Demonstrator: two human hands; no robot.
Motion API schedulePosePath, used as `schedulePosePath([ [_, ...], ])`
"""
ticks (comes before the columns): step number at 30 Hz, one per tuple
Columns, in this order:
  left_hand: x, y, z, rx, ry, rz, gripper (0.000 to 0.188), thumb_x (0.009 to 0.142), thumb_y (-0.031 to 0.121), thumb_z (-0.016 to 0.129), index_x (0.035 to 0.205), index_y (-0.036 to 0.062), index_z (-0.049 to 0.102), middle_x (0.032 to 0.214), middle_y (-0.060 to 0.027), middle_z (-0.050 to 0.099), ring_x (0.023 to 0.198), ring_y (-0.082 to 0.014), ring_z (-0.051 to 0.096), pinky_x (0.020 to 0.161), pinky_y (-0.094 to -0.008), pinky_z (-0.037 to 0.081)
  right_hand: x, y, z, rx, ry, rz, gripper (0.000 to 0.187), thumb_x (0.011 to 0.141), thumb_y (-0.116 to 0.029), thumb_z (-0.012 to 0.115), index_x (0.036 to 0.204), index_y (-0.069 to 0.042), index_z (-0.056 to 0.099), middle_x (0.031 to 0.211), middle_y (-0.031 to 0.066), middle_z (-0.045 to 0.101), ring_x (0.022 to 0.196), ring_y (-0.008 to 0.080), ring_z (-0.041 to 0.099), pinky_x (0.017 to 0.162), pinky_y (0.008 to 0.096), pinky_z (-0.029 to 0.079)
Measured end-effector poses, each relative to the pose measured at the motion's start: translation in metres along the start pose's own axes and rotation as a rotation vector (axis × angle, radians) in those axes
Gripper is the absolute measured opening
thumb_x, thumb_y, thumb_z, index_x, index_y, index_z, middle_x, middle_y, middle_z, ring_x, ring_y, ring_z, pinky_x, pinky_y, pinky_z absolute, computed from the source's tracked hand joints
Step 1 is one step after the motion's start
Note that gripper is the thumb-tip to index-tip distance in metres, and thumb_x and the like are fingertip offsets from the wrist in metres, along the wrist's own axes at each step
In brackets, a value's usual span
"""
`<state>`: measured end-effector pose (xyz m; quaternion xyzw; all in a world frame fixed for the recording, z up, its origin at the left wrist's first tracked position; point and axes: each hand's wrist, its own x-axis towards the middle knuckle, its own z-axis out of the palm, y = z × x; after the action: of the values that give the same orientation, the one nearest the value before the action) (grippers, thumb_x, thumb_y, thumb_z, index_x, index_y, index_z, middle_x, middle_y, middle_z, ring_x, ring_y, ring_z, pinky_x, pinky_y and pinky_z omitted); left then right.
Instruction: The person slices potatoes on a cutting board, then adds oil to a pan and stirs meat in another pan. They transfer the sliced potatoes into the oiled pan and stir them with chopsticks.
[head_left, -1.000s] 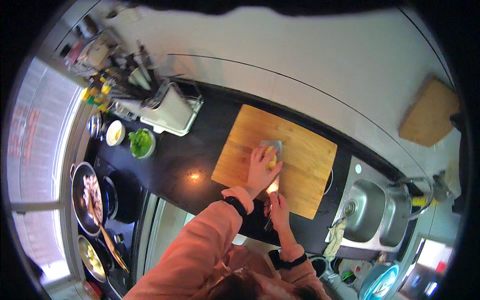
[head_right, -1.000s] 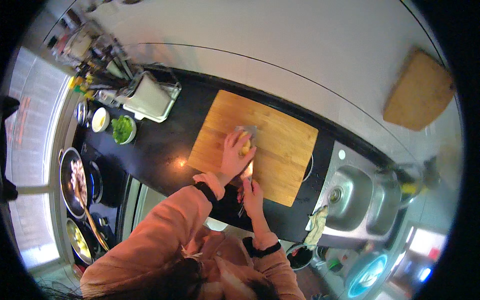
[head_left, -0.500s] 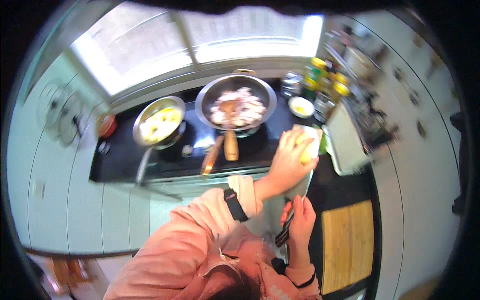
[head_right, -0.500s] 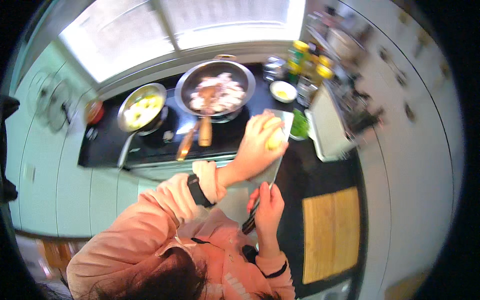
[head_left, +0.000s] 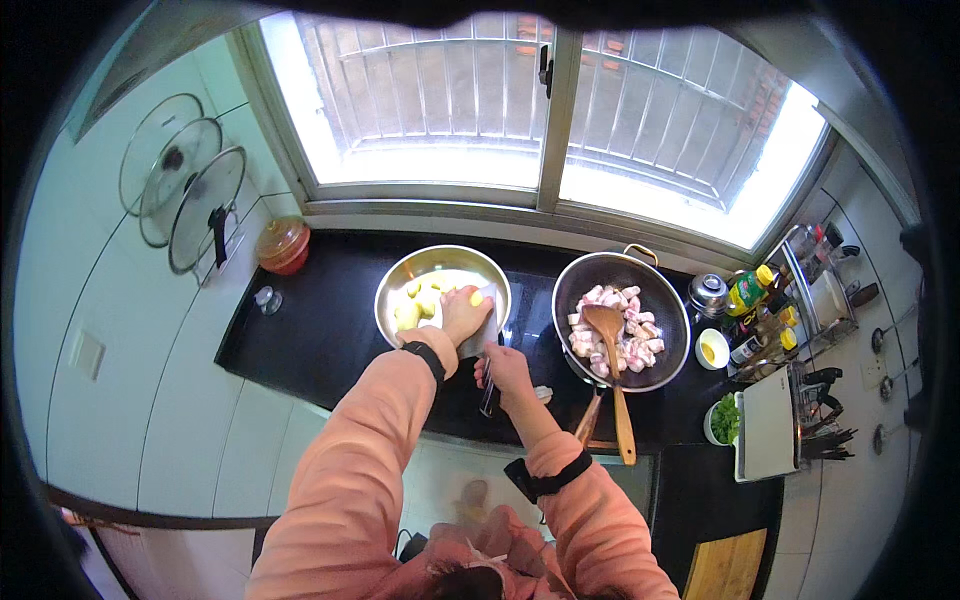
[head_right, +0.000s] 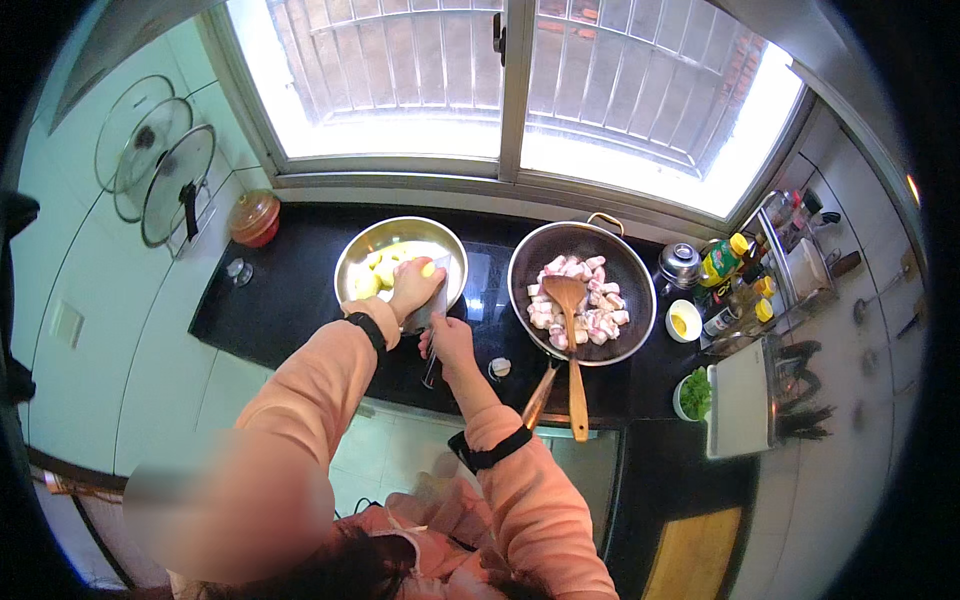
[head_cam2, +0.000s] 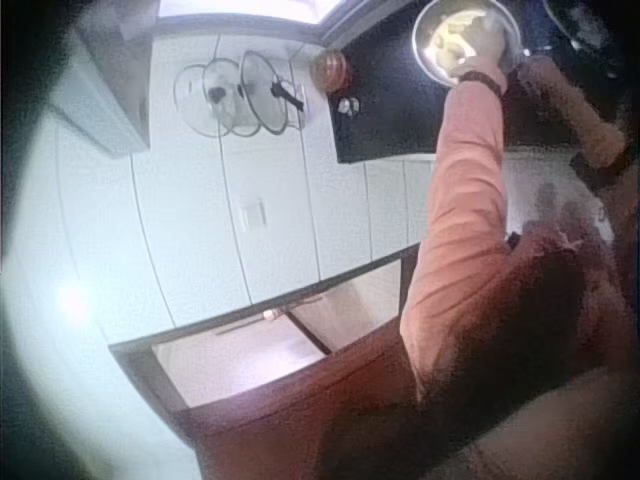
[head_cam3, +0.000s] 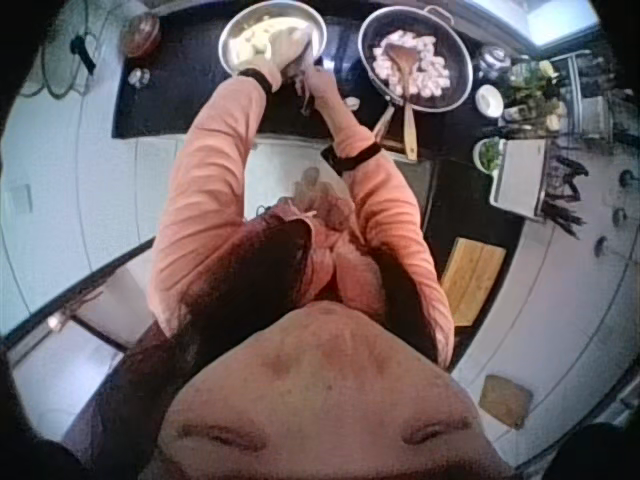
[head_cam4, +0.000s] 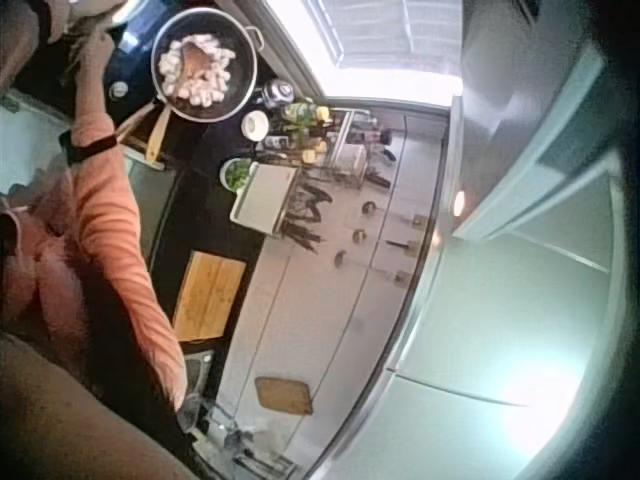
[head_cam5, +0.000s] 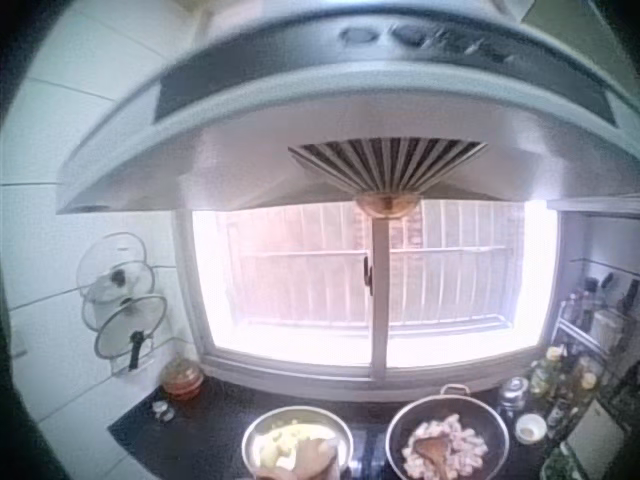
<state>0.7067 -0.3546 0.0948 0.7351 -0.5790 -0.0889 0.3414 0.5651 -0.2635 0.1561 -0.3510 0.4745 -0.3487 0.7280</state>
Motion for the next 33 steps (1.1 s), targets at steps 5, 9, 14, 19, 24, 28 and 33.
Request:
schedulePosePath([
  [5, 0.033, -0.065, 0.018, -0.229, -0.123, -0.184, 0.051, 0.081, 0.048, 0.059, 0.102, 0.0030, 0.067, 0.100, -0.0210, 0.065, 0.100, -0.0325, 0.060, 0.091, -0.0408, 0.042, 0.020, 0.001, 0.008, -0.015, 0.121, 0.038, 0.029, 0.093, -0.025, 0.050, 0.081, 0.001, 0.052, 0.064, 0.0095, 0.055, 0.049, 0.0169, 0.054, 0.042, 0.0300, 0.044],
  [9, 0.063, -0.067, -0.016, -0.087, -0.246, 0.052, 0.033, 0.082, 0.033, 0.063, 0.097, 0.0033, 0.068, 0.088, -0.0192, 0.067, 0.088, -0.0312, 0.064, 0.080, -0.0381, 0.049, -0.013, -0.023, -0.016, -0.027, 0.209, -0.059, 0.027, 0.093, -0.024, 0.050, 0.081, 0.001, 0.050, 0.064, 0.0097, 0.054, 0.045, 0.0164, 0.052, 0.040, 0.0293, 0.043],
  [14, 0.068, -0.034, -0.126, -0.023, 0.082, 0.551, 0.027, 0.083, 0.017, 0.062, 0.106, 0.0032, 0.064, 0.104, -0.0153, 0.064, 0.093, -0.0289, 0.062, 0.084, -0.0368, 0.048, -0.137, -0.064, -0.102, 0.020, 0.267, -0.311, 0.022, 0.095, -0.023, 0.053, 0.087, -0.003, 0.056, 0.065, 0.0027, 0.055, 0.047, 0.0106, 0.051, 0.041, 0.0241, 0.040],
  [19, -0.068, -0.055, -0.182, -0.234, -0.072, -0.048, 0.040, 0.091, 0.026, 0.059, 0.114, -0.0060, 0.053, 0.094, -0.0132, 0.062, 0.085, -0.0164, 0.059, 0.076, -0.0290, 0.048, -0.284, -0.017, -0.237, -0.110, 0.845, -0.511, 0.017, 0.094, -0.022, 0.054, 0.096, -0.005, 0.059, 0.065, -0.0008, 0.053, 0.049, 0.0067, 0.049, 0.042, 0.0207, 0.038],
  [24, -0.197, -0.034, -0.128, -0.956, -0.487, -1.046, 0.042, 0.093, 0.047, 0.049, 0.104, 0.0064, 0.053, 0.059, -0.0033, 0.051, 0.039, -0.0105, 0.042, 0.034, -0.0231, 0.033, -0.404, 0.109, -0.356, -0.766, 1.538, -0.112, 0.025, 0.093, -0.019, 0.051, 0.104, 0.002, 0.059, 0.070, 0.0080, 0.057, 0.058, 0.0181, 0.053, 0.055, 0.0327, 0.043],
  [28, -0.241, -0.002, -0.110, -1.017, -0.420, -1.103, 0.030, 0.093, 0.041, 0.052, 0.093, 0.0110, 0.053, 0.053, 0.0017, 0.044, 0.037, -0.0078, 0.035, 0.033, -0.0234, 0.027, -0.464, 0.185, -0.403, -0.964, 1.647, 0.117, 0.040, 0.095, -0.026, 0.048, 0.118, 0.006, 0.054, 0.109, 0.0283, 0.059, 0.096, 0.0402, 0.059, 0.079, 0.0422, 0.047],
  [33, -0.236, 0.015, -0.101, -0.956, -0.359, -0.768, 0.035, 0.090, 0.046, 0.055, 0.079, 0.0129, 0.053, 0.050, 0.0008, 0.046, 0.037, -0.0117, 0.041, 0.034, -0.0273, 0.032, -0.483, 0.211, -0.466, -1.149, 1.542, -0.056, 0.036, 0.094, -0.020, 0.048, 0.119, 0.005, 0.054, 0.114, 0.0263, 0.058, 0.104, 0.0386, 0.057, 0.083, 0.0417, 0.046],
])
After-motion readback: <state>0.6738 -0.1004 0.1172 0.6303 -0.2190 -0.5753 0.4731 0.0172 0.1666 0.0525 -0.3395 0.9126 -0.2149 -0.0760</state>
